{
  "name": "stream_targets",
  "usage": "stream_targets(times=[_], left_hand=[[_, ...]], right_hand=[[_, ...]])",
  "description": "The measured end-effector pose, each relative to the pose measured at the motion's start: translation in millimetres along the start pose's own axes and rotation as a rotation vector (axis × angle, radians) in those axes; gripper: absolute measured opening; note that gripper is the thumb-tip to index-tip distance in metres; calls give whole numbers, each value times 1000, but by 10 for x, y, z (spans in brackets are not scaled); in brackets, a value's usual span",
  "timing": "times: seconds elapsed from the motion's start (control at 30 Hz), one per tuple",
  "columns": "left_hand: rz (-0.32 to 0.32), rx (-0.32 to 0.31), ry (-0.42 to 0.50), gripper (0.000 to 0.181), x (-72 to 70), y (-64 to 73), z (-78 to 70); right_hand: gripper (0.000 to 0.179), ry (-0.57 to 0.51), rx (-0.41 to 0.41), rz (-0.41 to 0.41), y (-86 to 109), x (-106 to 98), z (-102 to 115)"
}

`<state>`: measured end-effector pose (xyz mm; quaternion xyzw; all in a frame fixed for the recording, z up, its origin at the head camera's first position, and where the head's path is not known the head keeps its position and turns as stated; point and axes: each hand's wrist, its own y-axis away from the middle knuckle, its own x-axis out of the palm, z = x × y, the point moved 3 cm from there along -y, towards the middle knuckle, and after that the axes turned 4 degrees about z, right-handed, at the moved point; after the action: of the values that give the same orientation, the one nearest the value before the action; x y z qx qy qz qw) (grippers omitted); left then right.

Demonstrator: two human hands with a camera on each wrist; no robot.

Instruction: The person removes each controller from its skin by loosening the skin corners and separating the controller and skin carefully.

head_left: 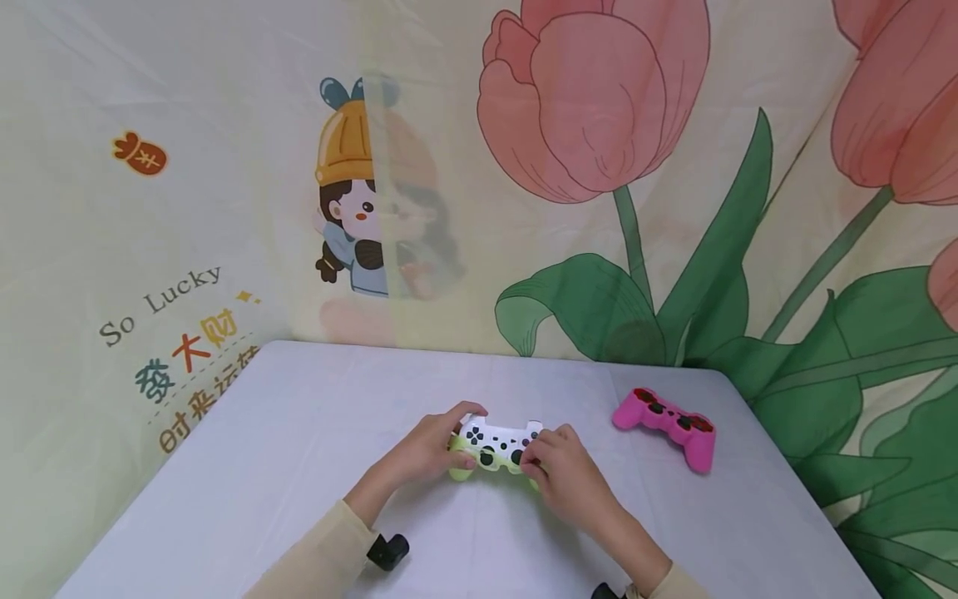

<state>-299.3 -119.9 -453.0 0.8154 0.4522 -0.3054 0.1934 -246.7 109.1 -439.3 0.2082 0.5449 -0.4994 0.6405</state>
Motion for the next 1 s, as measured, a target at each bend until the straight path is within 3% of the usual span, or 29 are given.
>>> stream_targets(times=[0.2,0.5,0.77,1.0], left_hand=[[-1,20,-4,69,-16,-11,-4],[8,-12,24,73,4,-35,22],[-5,6,-3,74,-4,-45,6],[-1,-34,-7,71,-2,-34,24]], right_hand=[[18,105,-34,-75,62,24,52],[24,75,14,-153,25,20,34],[26,10,30,-125,-45,-32,47],[20,-37,-35,-71,-195,-52,186]])
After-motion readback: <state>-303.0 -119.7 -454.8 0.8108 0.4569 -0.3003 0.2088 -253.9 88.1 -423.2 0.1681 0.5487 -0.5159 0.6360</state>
